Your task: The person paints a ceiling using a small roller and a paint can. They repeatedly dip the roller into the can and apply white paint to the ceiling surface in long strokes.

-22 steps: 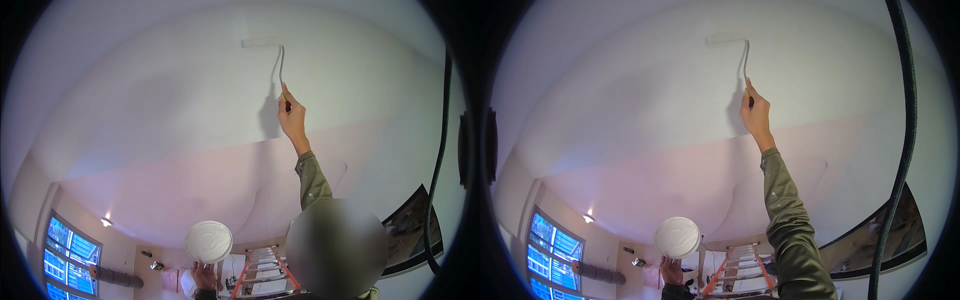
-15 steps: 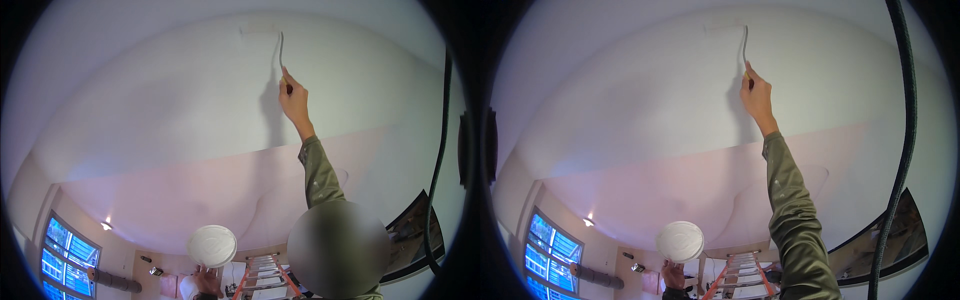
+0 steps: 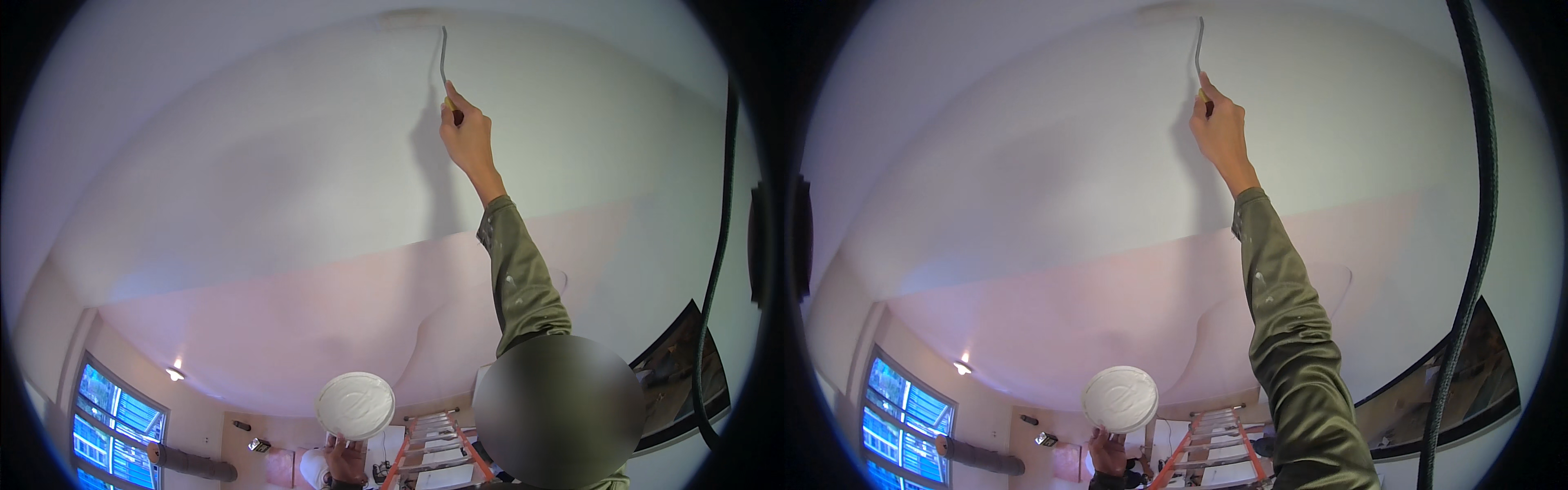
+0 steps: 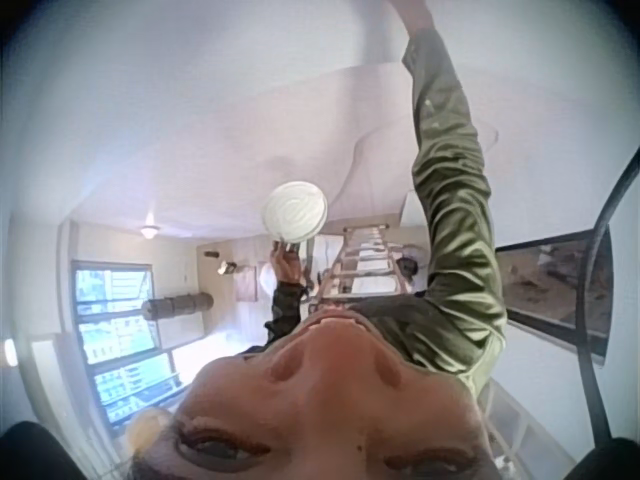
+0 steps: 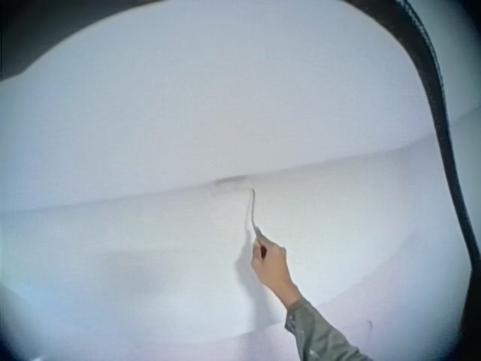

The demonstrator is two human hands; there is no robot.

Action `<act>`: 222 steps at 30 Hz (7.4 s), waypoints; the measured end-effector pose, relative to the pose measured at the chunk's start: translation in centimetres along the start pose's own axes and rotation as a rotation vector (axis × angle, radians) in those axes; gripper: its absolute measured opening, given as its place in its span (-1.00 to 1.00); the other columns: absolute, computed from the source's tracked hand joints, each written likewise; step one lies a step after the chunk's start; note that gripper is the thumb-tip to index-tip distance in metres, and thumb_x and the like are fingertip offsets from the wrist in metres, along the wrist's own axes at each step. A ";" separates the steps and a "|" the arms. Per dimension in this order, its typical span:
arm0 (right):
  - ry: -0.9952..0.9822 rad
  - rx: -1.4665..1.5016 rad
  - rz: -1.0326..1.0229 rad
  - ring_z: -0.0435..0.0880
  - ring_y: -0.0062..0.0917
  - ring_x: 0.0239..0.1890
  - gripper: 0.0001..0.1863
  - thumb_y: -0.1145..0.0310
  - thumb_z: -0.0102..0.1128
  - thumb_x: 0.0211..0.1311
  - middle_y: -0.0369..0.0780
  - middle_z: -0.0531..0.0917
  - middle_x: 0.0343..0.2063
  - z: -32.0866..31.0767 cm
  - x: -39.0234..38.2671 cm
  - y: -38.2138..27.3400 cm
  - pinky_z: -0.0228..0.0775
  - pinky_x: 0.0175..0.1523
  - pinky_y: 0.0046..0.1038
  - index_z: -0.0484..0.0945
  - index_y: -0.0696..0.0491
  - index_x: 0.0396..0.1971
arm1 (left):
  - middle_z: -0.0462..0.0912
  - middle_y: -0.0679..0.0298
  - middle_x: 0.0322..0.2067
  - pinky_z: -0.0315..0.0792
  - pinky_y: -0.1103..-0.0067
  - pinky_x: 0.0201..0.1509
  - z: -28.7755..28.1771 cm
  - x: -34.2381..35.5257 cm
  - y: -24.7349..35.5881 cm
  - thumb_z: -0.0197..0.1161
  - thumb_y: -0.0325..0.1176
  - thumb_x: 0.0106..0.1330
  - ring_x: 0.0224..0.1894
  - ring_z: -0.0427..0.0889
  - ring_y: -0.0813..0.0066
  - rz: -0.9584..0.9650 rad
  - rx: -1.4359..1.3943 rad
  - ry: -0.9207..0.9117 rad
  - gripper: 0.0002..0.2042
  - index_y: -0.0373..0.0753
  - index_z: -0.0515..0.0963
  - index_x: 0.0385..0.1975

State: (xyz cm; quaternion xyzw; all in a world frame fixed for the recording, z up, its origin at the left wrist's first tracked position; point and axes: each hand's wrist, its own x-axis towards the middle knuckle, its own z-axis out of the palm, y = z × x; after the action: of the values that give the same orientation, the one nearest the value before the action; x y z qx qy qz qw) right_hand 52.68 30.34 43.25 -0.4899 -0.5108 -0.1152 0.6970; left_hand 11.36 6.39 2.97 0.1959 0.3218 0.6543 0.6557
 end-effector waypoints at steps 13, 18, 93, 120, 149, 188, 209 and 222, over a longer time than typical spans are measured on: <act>0.002 -0.043 -0.012 0.33 -0.65 -0.60 -0.56 0.37 0.08 0.36 -0.28 0.44 -0.68 -0.4 0.2 0.3 0.33 -0.36 -0.52 0.51 0.06 0.23 | 0.56 0.15 0.06 0.50 0.29 0.23 1.8 -0.9 0.9 0.21 -0.50 0.28 0.12 0.57 0.20 -0.044 -0.016 0.034 -0.62 -0.29 0.42 0.12; -0.028 -0.076 0.009 0.30 -0.66 -0.61 -0.55 0.37 0.08 0.35 -0.29 0.42 -0.69 -1.3 -0.3 0.8 0.30 -0.38 -0.53 0.50 0.05 0.24 | 0.53 0.13 0.10 0.49 0.31 0.22 2.1 -1.2 0.8 0.21 -0.49 0.29 0.14 0.55 0.19 0.007 -0.021 0.063 -0.56 -0.31 0.37 0.19; -0.750 -0.791 -0.376 0.60 -0.31 -0.58 -0.37 0.43 0.17 0.22 -0.24 0.58 -0.43 -14.6 -16.6 17.5 0.54 -0.44 -0.29 0.43 -0.41 0.28 | 0.52 0.12 0.13 0.49 0.37 0.26 4.2 -2.2 0.5 0.15 -0.40 0.43 0.15 0.55 0.26 -0.016 0.124 0.060 -0.67 -0.28 0.40 0.15; -0.783 -0.909 -0.340 0.48 -0.29 -0.62 -0.41 0.49 0.18 0.25 -0.20 0.52 -0.53 -20.8 -12.6 14.6 0.39 -0.44 -0.26 0.48 -0.34 0.27 | 0.52 0.07 0.11 0.54 0.25 0.18 4.3 -2.0 -0.9 0.13 -0.48 0.42 0.09 0.59 0.14 -0.052 0.018 0.049 -0.62 -0.32 0.34 0.21; -0.058 0.078 -0.059 0.26 -0.66 -0.60 -0.52 0.54 0.11 0.31 -0.32 0.29 -0.67 4.6 -8.4 5.0 0.23 -0.45 -0.57 0.47 0.14 0.24 | 0.54 0.05 0.12 0.55 0.30 0.14 -2.9 2.2 -3.7 0.14 -0.53 0.37 0.09 0.58 0.09 -0.023 -0.137 0.073 -0.59 -0.32 0.36 0.22; -0.098 0.080 0.136 0.17 -0.76 -0.55 -0.52 0.52 0.11 0.36 -0.42 0.26 -0.62 2.7 -15.8 7.2 0.14 -0.45 -0.65 0.45 0.06 0.28 | 0.60 0.22 -0.04 0.52 0.31 0.18 4.4 -2.2 0.8 0.18 -0.50 0.35 0.05 0.61 0.27 0.001 -0.085 0.113 -0.78 -0.26 0.47 -0.03; -0.228 -0.154 0.278 0.32 -0.63 -0.58 -0.52 0.55 0.17 0.29 -0.25 0.44 -0.62 -1.2 -36.8 14.9 0.23 -0.46 -0.52 0.49 0.13 0.23 | 0.59 0.15 0.03 0.56 0.29 0.09 3.3 -2.2 1.0 0.15 -0.50 0.40 0.02 0.63 0.20 -0.008 -0.063 0.130 -0.69 -0.26 0.41 0.12; -0.191 -0.068 0.218 0.37 -0.59 -0.58 -0.53 0.55 0.15 0.31 -0.22 0.50 -0.59 2.8 -34.1 12.4 0.28 -0.43 -0.49 0.48 0.14 0.24 | 0.60 0.16 -0.01 0.55 0.31 0.09 3.7 -2.9 0.7 0.16 -0.50 0.39 0.01 0.63 0.21 0.014 -0.085 0.180 -0.71 -0.27 0.44 0.08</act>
State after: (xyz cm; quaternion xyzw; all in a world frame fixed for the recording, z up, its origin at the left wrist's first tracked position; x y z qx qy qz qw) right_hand 43.85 27.09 8.14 -0.5744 -0.5141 -0.0088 0.6369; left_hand 13.51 4.24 6.60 0.1104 0.3499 0.6872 0.6270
